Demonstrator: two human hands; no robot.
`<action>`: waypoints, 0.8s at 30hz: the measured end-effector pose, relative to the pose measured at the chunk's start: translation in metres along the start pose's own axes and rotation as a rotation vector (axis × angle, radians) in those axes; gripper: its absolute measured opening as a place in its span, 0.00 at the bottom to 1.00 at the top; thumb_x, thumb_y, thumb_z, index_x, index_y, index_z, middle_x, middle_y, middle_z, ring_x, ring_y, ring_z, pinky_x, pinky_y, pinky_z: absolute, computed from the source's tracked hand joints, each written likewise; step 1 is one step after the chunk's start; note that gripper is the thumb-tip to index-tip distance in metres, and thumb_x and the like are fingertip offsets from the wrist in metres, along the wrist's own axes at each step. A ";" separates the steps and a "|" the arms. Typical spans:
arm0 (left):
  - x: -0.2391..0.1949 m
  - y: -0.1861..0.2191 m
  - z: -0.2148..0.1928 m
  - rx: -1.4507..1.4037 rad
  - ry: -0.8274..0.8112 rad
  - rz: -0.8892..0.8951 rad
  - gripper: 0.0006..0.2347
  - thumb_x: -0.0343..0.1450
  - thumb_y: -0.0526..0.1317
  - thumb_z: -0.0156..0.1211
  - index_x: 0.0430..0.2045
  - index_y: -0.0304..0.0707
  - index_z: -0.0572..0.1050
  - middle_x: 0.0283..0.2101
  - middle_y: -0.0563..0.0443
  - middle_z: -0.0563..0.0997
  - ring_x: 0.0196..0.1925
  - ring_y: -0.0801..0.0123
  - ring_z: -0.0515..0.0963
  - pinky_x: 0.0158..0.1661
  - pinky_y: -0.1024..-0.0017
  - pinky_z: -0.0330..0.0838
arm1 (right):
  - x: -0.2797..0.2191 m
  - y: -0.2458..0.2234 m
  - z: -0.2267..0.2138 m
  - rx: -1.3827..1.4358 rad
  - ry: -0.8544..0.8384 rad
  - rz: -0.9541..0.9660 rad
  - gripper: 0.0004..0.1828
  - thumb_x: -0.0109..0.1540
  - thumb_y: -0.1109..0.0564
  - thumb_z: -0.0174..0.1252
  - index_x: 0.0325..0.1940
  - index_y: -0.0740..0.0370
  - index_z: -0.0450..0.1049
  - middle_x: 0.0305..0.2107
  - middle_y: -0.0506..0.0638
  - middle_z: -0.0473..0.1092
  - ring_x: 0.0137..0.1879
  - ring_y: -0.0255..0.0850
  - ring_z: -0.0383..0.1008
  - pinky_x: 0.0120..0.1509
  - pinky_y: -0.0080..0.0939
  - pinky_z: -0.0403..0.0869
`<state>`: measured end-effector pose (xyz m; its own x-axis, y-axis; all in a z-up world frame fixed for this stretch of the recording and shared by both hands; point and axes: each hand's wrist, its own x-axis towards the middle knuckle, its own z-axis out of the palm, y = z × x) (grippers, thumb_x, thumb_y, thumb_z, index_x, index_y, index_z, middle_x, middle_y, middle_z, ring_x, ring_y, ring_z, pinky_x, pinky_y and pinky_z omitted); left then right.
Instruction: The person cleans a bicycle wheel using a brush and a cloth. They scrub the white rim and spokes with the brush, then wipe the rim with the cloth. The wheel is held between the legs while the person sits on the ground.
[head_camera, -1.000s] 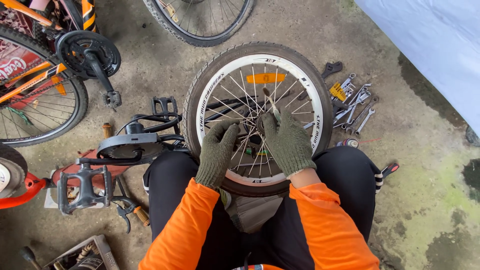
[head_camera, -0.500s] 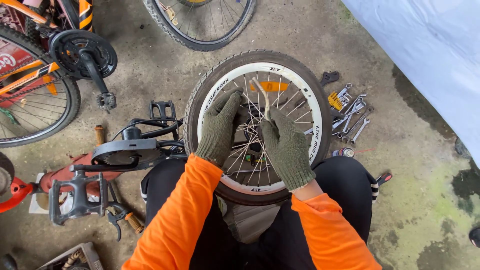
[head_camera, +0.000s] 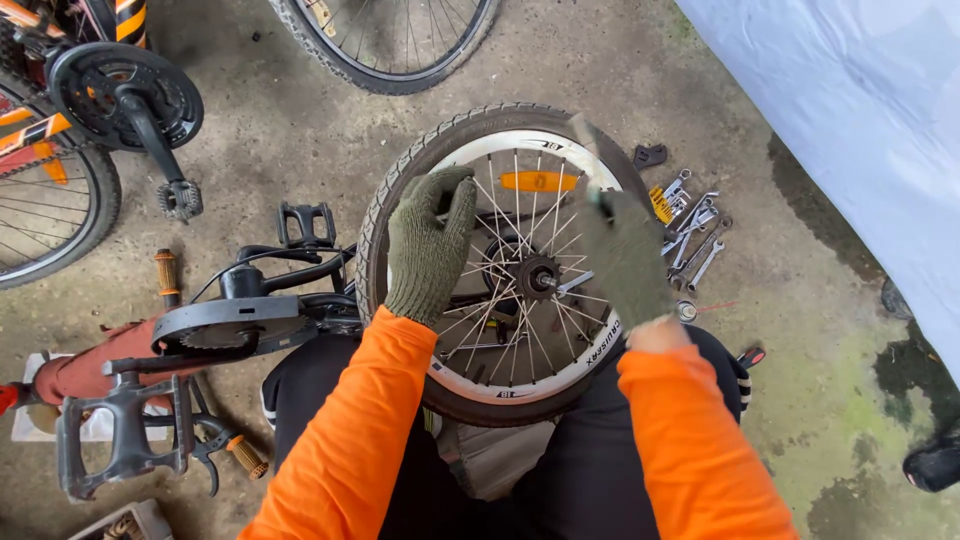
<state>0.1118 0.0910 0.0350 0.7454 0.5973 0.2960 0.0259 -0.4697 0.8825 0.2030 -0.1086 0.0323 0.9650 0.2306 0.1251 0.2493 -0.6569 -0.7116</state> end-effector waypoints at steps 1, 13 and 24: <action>0.002 -0.007 0.000 0.053 0.013 0.021 0.09 0.74 0.48 0.63 0.45 0.55 0.82 0.39 0.48 0.83 0.46 0.50 0.84 0.46 0.59 0.80 | 0.011 -0.010 -0.011 0.071 -0.098 0.114 0.14 0.66 0.44 0.55 0.47 0.53 0.75 0.29 0.46 0.72 0.35 0.40 0.73 0.35 0.39 0.71; 0.005 -0.021 0.012 0.279 -0.014 0.208 0.05 0.74 0.43 0.61 0.41 0.50 0.78 0.39 0.43 0.80 0.47 0.43 0.82 0.46 0.51 0.78 | 0.056 0.087 0.047 -0.282 -0.665 -0.006 0.23 0.64 0.51 0.51 0.62 0.58 0.69 0.52 0.61 0.70 0.48 0.52 0.74 0.50 0.49 0.78; 0.008 -0.056 0.027 0.527 -0.084 0.355 0.05 0.72 0.45 0.62 0.33 0.50 0.76 0.40 0.49 0.79 0.47 0.44 0.82 0.45 0.48 0.78 | 0.042 0.089 0.063 -0.630 -0.272 -0.995 0.24 0.56 0.59 0.57 0.57 0.63 0.72 0.54 0.61 0.70 0.59 0.55 0.71 0.56 0.52 0.72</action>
<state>0.1344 0.1042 -0.0222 0.8180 0.3035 0.4886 0.0757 -0.8989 0.4316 0.2607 -0.1121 -0.0695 0.2980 0.9281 0.2234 0.9426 -0.3230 0.0846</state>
